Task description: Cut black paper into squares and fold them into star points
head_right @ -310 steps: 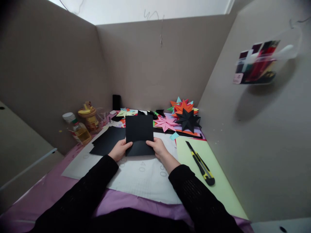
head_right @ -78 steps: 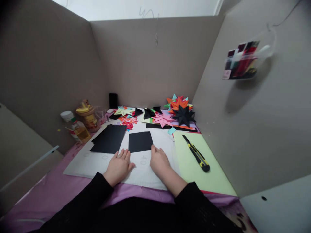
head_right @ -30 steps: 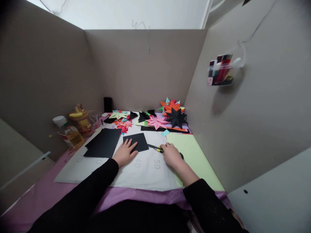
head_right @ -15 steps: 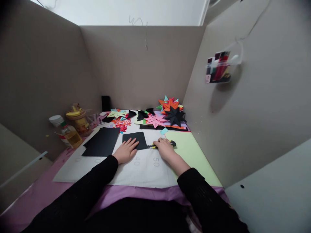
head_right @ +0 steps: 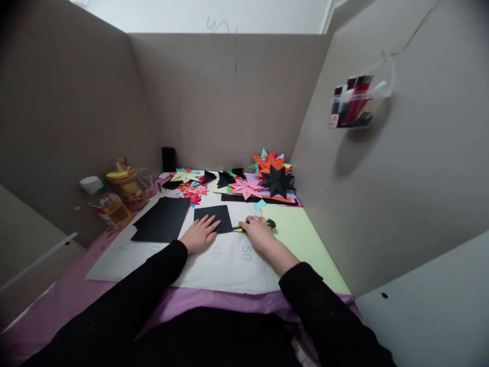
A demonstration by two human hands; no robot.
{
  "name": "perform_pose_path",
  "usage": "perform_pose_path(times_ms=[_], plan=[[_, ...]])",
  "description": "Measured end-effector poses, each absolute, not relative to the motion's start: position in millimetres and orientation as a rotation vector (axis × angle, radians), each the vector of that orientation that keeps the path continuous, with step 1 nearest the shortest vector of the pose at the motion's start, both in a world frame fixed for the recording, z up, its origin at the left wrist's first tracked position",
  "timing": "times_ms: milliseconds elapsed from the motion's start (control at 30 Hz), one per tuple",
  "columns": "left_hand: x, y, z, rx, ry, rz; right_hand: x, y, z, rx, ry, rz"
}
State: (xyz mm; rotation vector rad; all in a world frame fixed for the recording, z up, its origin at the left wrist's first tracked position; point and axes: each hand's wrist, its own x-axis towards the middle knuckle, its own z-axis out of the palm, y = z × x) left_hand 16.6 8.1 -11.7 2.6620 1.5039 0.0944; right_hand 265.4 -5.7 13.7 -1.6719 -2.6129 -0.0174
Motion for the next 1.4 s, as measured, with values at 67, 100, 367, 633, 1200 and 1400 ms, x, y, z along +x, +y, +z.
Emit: perform_pose_path(times_ms=[67, 100, 367, 633, 1200, 1400], plan=[[16.5, 8.3, -12.1, 2.661, 1.503, 0.092, 265.3, -6.1, 13.1, -1.671, -2.617, -0.023], [16.5, 8.5, -12.3, 2.661, 1.504, 0.093, 265.4, -6.2, 12.9, -1.672, -2.619, -0.025], [16.2, 7.7, -12.9, 2.656, 1.504, 0.099, 267.0, -8.7, 11.6, -1.669, -2.639, -0.045], [16.3, 7.9, -12.0, 2.646, 1.509, 0.085, 272.7, -15.7, 11.1, -1.709, -2.631, -0.05], [16.1, 7.2, -11.7, 2.634, 1.499, 0.095, 274.4, -22.7, 14.6, -1.756, -2.622, -0.037], [16.1, 7.2, -12.9, 2.623, 1.5, 0.113, 279.6, -32.7, 20.6, -1.801, -2.633, -0.06]])
